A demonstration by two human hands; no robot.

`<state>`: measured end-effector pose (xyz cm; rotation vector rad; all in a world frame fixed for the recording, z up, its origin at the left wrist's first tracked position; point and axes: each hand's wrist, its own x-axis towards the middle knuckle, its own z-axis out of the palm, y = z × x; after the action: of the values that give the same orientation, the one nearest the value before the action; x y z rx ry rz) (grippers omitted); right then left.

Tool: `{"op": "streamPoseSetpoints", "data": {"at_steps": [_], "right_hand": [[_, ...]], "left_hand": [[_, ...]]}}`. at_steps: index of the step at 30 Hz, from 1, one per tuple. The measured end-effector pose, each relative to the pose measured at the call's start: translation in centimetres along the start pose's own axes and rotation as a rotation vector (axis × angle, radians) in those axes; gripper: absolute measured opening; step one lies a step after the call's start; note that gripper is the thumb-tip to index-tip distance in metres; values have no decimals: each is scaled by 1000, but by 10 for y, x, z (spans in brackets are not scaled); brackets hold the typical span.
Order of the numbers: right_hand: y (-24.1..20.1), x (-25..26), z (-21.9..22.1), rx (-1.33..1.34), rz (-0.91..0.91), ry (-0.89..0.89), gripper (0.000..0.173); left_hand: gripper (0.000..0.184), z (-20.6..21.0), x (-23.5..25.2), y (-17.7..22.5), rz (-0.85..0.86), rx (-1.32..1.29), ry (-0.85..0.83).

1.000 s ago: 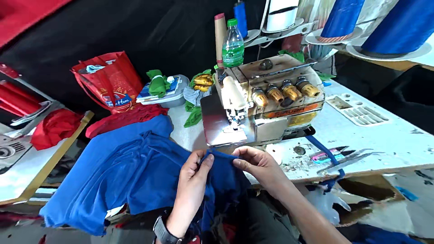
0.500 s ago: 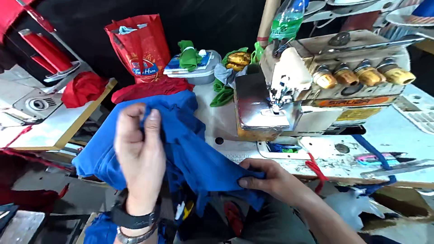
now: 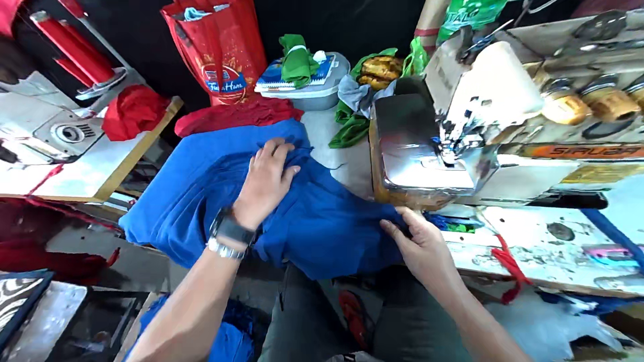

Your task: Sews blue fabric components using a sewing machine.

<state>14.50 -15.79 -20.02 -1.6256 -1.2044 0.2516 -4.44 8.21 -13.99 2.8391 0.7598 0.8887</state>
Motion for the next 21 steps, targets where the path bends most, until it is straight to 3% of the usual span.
{"op": "streamPoseSetpoints", "data": {"at_steps": [2, 5, 9, 12, 16, 21], "right_hand": [[2, 1, 2, 3, -27, 0, 22], [2, 1, 2, 30, -36, 11, 27], [4, 1, 1, 65, -28, 28, 27], [9, -1, 0, 65, -63, 33, 29], [10, -5, -8, 63, -49, 25, 29], [10, -6, -12, 147, 16, -1, 20]], "left_hand": [[23, -17, -49, 16, -16, -34, 131], [21, -37, -126, 56, -292, -163, 200], [45, 3, -199, 66, -495, -324, 319], [52, 24, -209, 70, -561, -271, 346], [34, 24, -201, 65, -563, -279, 312], [12, -8, -207, 64, -631, -409, 193]]}}
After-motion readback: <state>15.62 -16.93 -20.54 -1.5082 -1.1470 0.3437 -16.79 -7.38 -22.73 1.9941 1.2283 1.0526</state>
